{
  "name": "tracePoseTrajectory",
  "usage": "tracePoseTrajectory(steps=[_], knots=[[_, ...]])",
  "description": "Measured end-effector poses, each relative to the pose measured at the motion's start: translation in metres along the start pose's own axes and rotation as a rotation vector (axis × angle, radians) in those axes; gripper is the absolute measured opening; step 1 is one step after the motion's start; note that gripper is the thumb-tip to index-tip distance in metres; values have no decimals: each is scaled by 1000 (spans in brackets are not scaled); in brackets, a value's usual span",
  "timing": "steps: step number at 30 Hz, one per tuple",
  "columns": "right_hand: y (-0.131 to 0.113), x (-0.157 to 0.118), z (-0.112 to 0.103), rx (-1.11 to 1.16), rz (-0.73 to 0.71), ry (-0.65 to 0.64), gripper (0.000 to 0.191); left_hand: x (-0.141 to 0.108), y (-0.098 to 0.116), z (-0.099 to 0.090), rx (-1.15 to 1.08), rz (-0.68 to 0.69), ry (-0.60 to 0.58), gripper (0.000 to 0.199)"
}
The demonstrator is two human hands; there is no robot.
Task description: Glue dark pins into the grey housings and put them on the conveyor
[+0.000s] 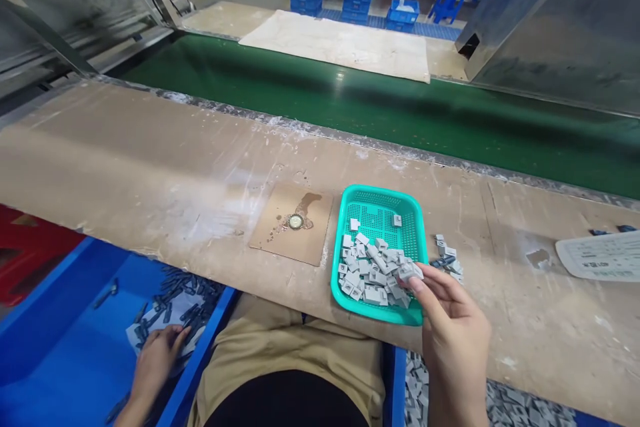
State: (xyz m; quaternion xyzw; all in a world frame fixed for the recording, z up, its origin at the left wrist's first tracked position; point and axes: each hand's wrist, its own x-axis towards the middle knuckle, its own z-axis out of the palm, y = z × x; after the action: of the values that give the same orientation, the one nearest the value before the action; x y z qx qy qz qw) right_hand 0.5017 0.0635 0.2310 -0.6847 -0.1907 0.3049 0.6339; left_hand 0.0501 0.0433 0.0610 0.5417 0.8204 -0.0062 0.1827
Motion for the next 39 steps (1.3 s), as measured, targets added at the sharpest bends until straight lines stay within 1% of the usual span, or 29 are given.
tracePoseTrajectory(steps=[2,4,6,8,11,13,16,18,20,22,24,26,28,30,31,33,35,39], knots=[[-3,3,-2,9,32,-57,35,6,0,-2,-29,31,-17,33],[-7,7,-4,23,44,-126,33,11,1,-9,-88,15,-47,27],[-12,10,-4,35,41,-183,29,12,3,-20,-166,-56,-96,24],[-16,12,-2,40,48,-227,28,12,7,-33,-227,-149,-105,22],[-22,13,5,7,31,-265,26,7,14,-52,-313,-297,-12,20],[-25,12,12,-76,-25,-263,27,3,19,-60,-524,-373,9,21],[-31,8,28,-306,-150,-257,32,-4,29,-70,-1030,-447,-58,26],[-36,5,43,-492,-270,-300,32,-8,38,-79,-1295,-475,-101,34],[-41,3,62,-648,-428,-385,28,-14,50,-89,-1449,-467,-135,45],[-43,3,83,-748,-596,-480,24,-21,63,-101,-1549,-435,-196,55],[-42,4,104,-808,-709,-574,22,-28,78,-111,-1631,-380,-287,54],[-38,8,123,-857,-729,-659,22,-33,95,-118,-1715,-278,-389,49],[-32,11,136,-896,-699,-729,22,-37,114,-122,-1795,-133,-521,44],[-26,15,145,-917,-682,-768,22,-38,135,-124,-1855,-16,-645,36],[-22,16,148,-924,-686,-779,22,-38,145,-125,-1882,13,-691,32],[-16,19,150,-939,-712,-785,22,-37,164,-126,-1930,12,-748,25],[-12,21,151,-954,-741,-790,22,-36,178,-127,-1976,-17,-775,23],[-7,23,149,-958,-770,-804,23,-33,193,-126,-2024,-90,-771,22]])
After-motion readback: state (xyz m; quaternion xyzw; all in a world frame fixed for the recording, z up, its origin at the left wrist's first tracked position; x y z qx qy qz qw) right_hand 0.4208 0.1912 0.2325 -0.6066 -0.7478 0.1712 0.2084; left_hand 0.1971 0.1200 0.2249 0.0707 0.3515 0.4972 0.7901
